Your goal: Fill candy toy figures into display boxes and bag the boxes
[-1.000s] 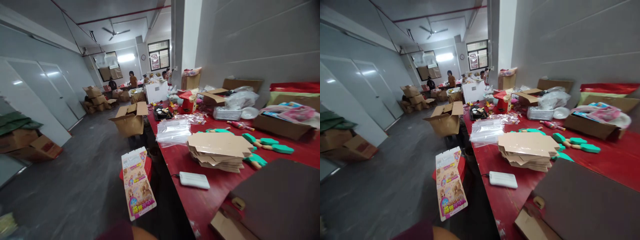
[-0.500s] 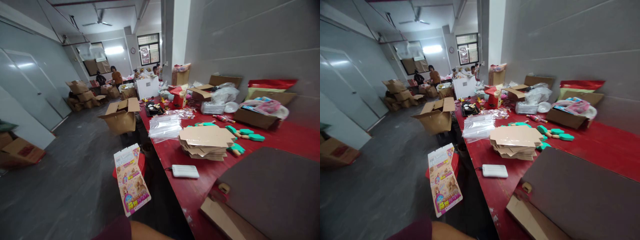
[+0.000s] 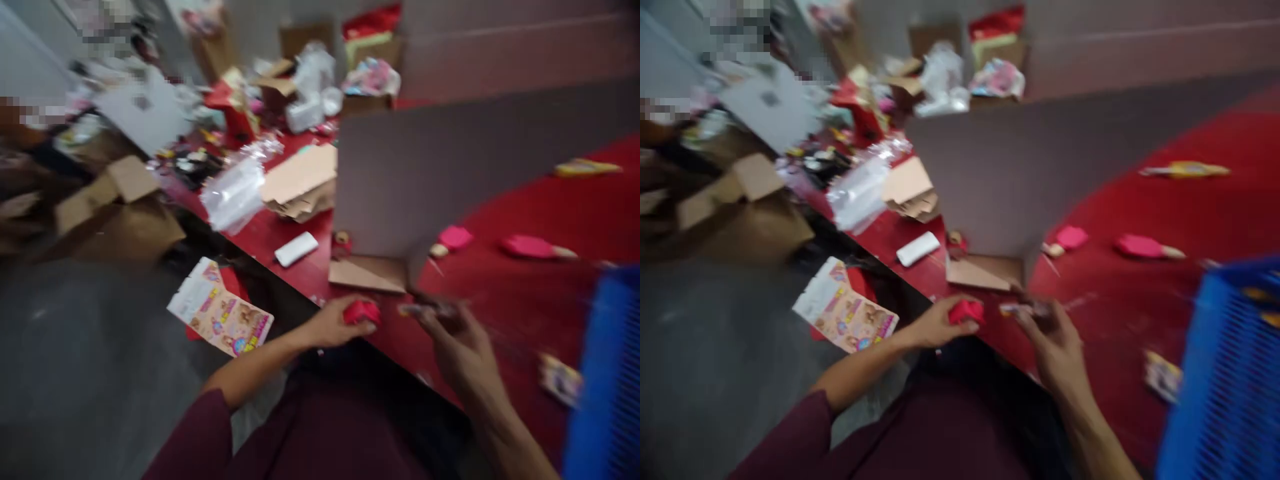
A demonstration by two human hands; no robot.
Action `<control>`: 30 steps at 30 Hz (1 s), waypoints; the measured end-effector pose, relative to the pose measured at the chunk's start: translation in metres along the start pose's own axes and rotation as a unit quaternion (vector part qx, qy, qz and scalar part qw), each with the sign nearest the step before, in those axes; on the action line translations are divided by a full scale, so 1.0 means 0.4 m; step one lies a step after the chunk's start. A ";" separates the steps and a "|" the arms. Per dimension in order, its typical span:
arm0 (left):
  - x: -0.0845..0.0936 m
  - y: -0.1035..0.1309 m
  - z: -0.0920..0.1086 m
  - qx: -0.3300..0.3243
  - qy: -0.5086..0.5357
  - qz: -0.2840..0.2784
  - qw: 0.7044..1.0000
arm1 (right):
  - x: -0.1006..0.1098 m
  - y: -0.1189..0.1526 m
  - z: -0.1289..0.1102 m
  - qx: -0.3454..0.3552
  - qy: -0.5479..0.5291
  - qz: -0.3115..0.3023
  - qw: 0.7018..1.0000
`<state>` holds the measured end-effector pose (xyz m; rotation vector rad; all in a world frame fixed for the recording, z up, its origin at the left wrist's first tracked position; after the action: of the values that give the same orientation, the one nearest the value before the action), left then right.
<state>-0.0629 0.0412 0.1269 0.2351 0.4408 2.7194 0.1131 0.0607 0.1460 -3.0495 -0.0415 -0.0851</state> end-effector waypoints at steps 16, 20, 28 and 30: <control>-0.102 0.006 0.029 0.019 -0.093 -0.167 0.981 | 0.013 0.058 -0.069 0.049 0.186 -0.255 0.948; -0.112 0.015 0.013 0.027 -0.142 -0.195 0.970 | 0.000 0.082 -0.067 0.099 0.189 -0.252 0.944; -0.131 0.033 -0.029 0.086 -0.069 -0.291 0.950 | -0.014 0.121 -0.032 0.035 0.161 -0.273 0.948; -0.137 0.038 -0.031 0.094 -0.062 -0.311 0.944 | -0.017 0.127 -0.031 0.016 0.152 -0.282 0.947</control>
<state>-0.0205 0.0030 0.1147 0.2630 0.6171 2.0338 0.1071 0.0087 0.1535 -2.8485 -0.8747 -0.5804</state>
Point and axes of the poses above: each hand's wrist, its own y-axis away from the middle knuckle, its own x-axis out of the back of the hand, z = x × y, the point moved 8 cm from there along -y, towards the middle knuckle, and after that the axes turned 6 degrees about x, right-handed, at the moved point
